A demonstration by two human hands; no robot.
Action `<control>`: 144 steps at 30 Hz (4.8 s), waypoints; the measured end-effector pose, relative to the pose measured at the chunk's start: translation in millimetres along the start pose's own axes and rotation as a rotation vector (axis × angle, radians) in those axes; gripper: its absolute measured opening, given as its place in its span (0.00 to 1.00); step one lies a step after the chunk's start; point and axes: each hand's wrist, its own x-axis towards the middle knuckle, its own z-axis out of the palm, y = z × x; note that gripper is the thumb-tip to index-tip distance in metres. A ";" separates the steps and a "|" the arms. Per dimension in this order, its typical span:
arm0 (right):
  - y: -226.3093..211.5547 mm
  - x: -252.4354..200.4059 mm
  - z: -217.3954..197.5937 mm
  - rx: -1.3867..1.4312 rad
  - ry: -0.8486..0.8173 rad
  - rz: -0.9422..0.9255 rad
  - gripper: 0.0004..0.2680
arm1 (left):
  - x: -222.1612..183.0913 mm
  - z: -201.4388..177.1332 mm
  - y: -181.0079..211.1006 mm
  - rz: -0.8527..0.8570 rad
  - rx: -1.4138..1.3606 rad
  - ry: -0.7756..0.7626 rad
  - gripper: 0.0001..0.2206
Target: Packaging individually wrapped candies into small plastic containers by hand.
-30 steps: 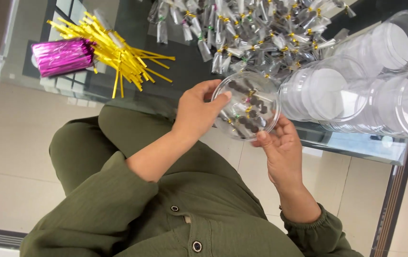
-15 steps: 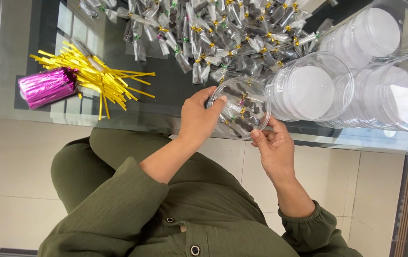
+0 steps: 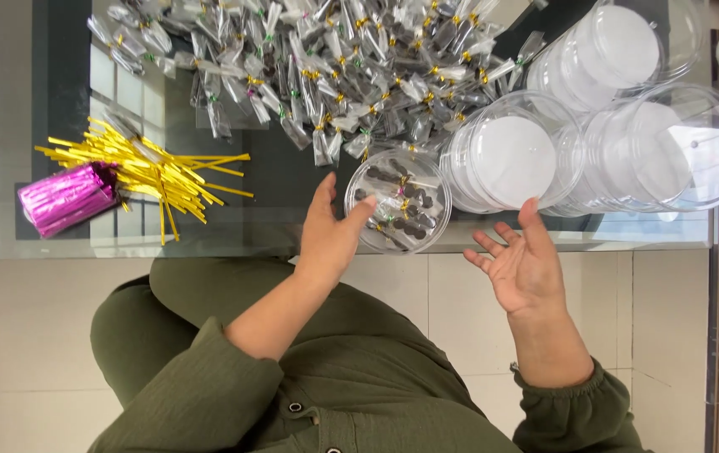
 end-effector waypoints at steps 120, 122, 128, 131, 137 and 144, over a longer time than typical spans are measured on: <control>128.8 -100.8 149.7 -0.973 -1.046 -0.824 0.39 | -93.9 -107.8 -117.9 0.076 -1.312 -0.276 0.36; 128.6 -100.1 154.9 -0.987 -1.091 -0.895 0.39 | -101.4 -112.1 -112.3 0.087 -1.366 -0.279 0.36; 118.6 -99.3 170.4 -1.118 -1.261 -1.085 0.37 | -101.3 -125.0 -125.8 0.071 -1.477 -0.403 0.36; 106.8 -103.3 179.9 -1.211 -1.359 -1.187 0.35 | -93.0 -124.9 -147.8 0.094 -1.572 -0.494 0.37; 80.0 -77.5 197.0 -1.151 -1.347 -1.087 0.37 | -89.1 -150.3 -185.3 0.127 -1.636 -0.787 0.43; 119.9 11.8 159.7 -1.805 -0.651 -1.024 0.36 | -94.2 -172.8 -188.4 0.214 -1.675 -0.788 0.43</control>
